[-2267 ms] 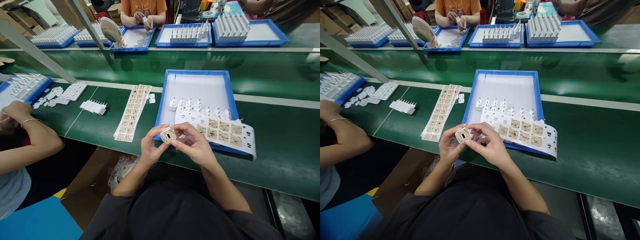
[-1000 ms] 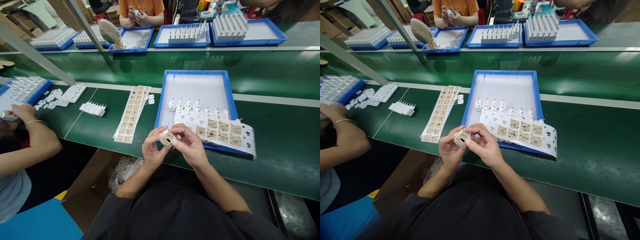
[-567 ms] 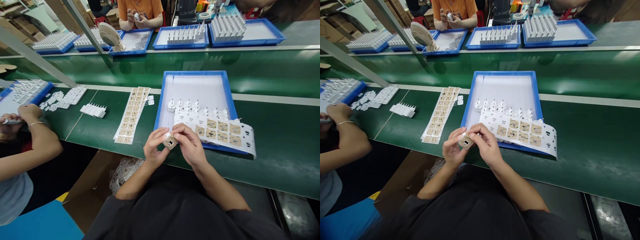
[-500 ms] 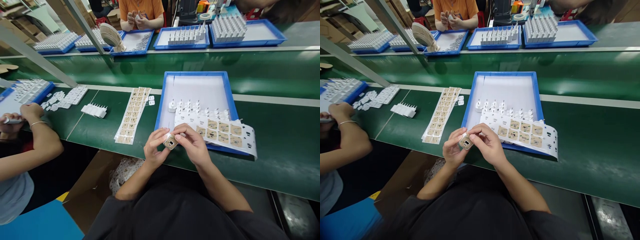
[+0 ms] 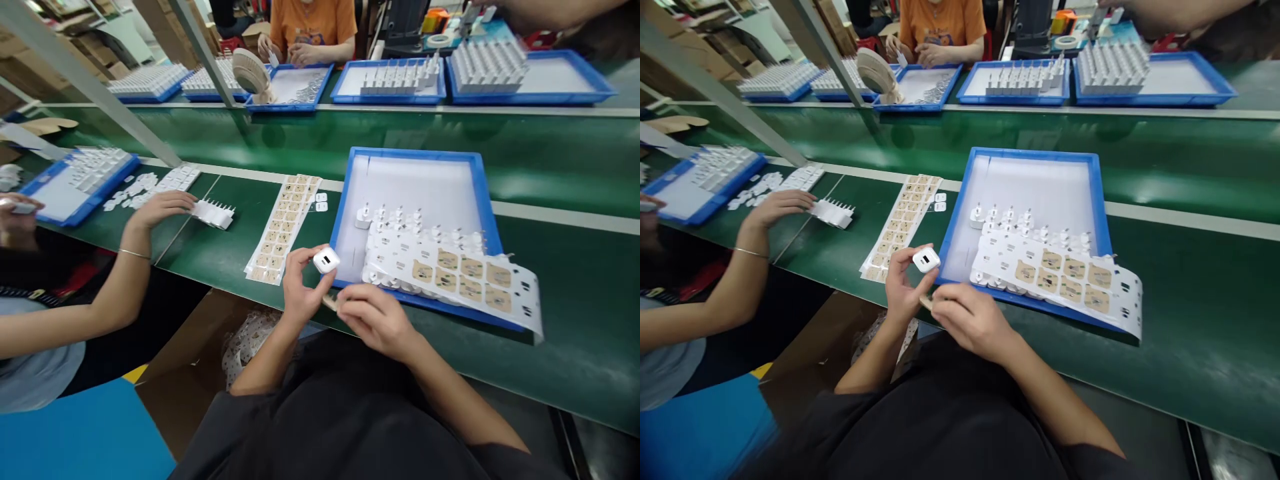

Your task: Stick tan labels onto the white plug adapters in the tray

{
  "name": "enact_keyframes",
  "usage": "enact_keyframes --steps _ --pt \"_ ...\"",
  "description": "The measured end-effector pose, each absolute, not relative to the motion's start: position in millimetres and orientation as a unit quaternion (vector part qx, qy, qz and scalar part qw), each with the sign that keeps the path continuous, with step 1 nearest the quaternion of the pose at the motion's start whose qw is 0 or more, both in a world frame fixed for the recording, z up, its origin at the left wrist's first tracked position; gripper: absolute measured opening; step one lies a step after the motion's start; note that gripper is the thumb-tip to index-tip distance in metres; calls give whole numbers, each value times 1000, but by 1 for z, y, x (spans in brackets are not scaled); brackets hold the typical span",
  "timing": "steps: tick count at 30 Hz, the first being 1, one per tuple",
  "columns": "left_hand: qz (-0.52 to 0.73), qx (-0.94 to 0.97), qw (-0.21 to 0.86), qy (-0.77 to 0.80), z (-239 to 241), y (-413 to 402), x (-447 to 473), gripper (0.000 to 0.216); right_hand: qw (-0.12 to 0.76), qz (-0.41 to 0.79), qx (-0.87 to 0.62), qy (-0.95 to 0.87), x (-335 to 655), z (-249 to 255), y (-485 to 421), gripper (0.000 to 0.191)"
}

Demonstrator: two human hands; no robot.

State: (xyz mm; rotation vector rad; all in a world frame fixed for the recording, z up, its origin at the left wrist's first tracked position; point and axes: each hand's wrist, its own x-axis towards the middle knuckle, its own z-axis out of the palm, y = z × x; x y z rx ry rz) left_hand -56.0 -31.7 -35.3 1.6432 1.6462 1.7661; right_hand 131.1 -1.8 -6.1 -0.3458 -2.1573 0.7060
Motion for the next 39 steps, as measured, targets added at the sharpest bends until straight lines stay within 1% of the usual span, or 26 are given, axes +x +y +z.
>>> enact_keyframes --steps 2,4,7,9,10,11,14,16,18,21,25,27,32,36,39 --pt "602 531 121 584 -36 -30 -76 41 323 335 -88 -881 117 -21 -18 16" --pt "591 516 120 609 -36 -29 -99 44 201 373 -81 -902 96 -41 -36 21" --pt "542 495 79 675 -36 -30 -136 41 29 412 -72 -908 53 -78 -59 23" --pt "518 471 42 713 -38 -31 -164 39 -12 425 -55 -903 19 -104 -67 24" --pt "510 455 29 730 -40 -32 -178 39 -22 429 -57 -901 3 -116 -69 27" --pt "502 436 20 746 -42 -32 -194 39 -29 431 -67 -899 -11 -126 -70 35" --pt "478 373 3 795 -49 -36 -239 36 -57 441 -101 -890 -35 -152 -67 63" --pt "475 337 -10 813 -53 -40 -268 34 -79 450 -107 -883 -34 -162 -64 71" --pt "479 310 -19 821 -56 -44 -293 34 -93 457 -104 -878 -23 -167 -60 71" --pt "487 276 -35 828 -55 -45 -325 35 -98 463 -109 -874 -3 -167 -54 65" --pt "491 231 -53 838 -43 -37 -359 34 -92 476 -138 -864 22 -158 -49 54" --pt "490 208 -49 845 -36 -32 -369 38 -84 494 -149 -852 37 -150 -48 51" --pt "474 147 -44 867 -29 -19 -380 52 -48 539 -207 -815 95 -125 -44 46" --pt "454 140 -50 879 -33 -15 -386 54 -25 548 -258 -795 150 -97 -50 47" --pt "446 149 -70 880 -33 -12 -383 55 -4 549 -244 -799 186 -63 -55 50"
